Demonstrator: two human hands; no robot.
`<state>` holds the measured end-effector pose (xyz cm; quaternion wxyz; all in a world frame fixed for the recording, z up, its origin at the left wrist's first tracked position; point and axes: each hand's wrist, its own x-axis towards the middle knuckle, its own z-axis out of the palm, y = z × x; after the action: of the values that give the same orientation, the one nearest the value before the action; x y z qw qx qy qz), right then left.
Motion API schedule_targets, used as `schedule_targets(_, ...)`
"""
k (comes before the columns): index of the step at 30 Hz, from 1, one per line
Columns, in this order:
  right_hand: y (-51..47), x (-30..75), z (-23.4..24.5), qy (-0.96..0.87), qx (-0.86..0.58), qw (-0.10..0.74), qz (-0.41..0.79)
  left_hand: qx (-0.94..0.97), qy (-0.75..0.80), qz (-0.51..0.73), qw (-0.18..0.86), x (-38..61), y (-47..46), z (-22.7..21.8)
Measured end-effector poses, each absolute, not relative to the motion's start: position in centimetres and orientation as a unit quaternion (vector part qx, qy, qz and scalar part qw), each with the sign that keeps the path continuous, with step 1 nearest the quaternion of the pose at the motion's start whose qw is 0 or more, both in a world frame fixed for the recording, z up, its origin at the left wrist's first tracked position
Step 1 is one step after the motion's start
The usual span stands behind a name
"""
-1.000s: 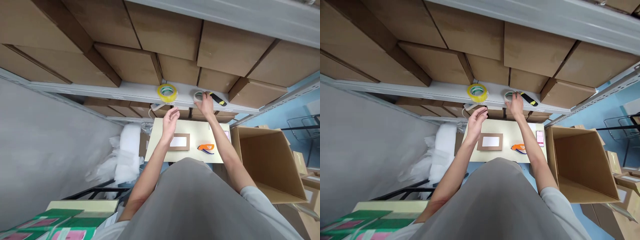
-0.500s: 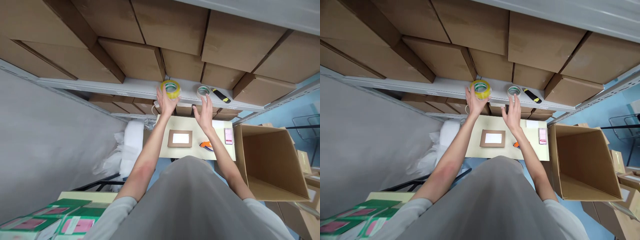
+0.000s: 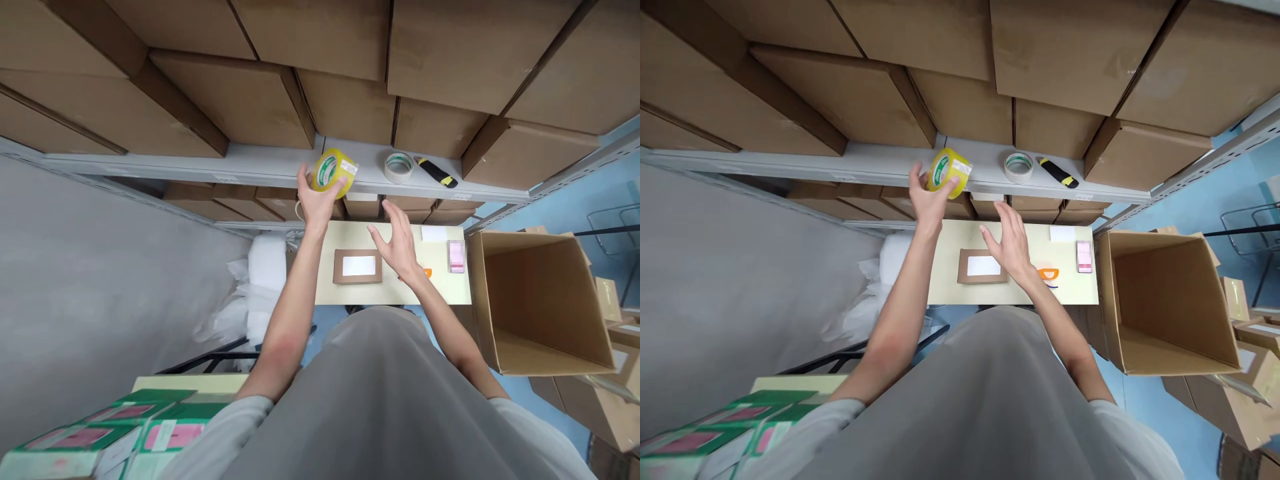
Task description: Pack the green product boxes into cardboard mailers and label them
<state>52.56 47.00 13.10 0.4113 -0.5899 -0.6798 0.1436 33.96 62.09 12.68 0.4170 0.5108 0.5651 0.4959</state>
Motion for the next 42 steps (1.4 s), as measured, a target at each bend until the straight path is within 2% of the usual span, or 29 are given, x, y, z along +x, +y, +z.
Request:
schedule_targets(3, 44.5, 52.0, 14.0, -0.702, -0.58, 0.391, 0.132, 0.425, 0.469, 0.553, 0.541, 34.0, 55.3, 13.3)
schedule_targets(7, 41.0, 51.1, 14.0, -0.733, -0.571, 0.357, 0.097, 0.366, 0.336, 0.525, 0.691, 34.4, 47.6, 14.7)
schedule_targets(10, 39.2, 50.8, 13.6, -0.736, -0.576, 0.344, 0.091, 0.349, 0.312, 0.498, 0.73, 34.5, 44.5, 15.1)
schedule_targets(14, 38.4, 50.8, 12.9, -0.745, -0.555, 0.348, 0.122, 0.371, 0.318, 0.478, 0.73, 34.5, 42.9, 14.3)
schedule_targets(17, 38.4, 50.9, 12.5, -0.762, -0.507, 0.377, 0.141, 0.428, 0.327, 0.47, 0.699, 34.2, 42.8, 13.4)
schedule_targets(20, 38.1, 51.3, 12.3, -0.77, -0.488, 0.385, 0.144, 0.534, 0.335, 0.493, 0.599, 33.0, 43.2, 13.8)
schedule_targets(24, 36.9, 52.1, 12.8, -0.782, -0.479, 0.375, 0.134, 0.67, 0.332, 0.487, 0.452, 31.1, 43.8, 16.9)
schedule_targets(29, 35.7, 52.9, 14.1, -0.801, -0.45, 0.385, 0.086, 0.764, 0.309, 0.448, 0.346, 30.3, 43.8, 21.0)
schedule_targets(34, 35.1, 53.5, 15.2, -0.812, -0.424, 0.398, 0.05, 0.793, 0.287, 0.451, 0.292, 30.7, 43.5, 22.3)
schedule_targets(42, 34.7, 54.3, 15.4, -0.811, -0.443, 0.381, 0.03, 0.786, 0.276, 0.479, 0.278, 31.2, 43.1, 22.8)
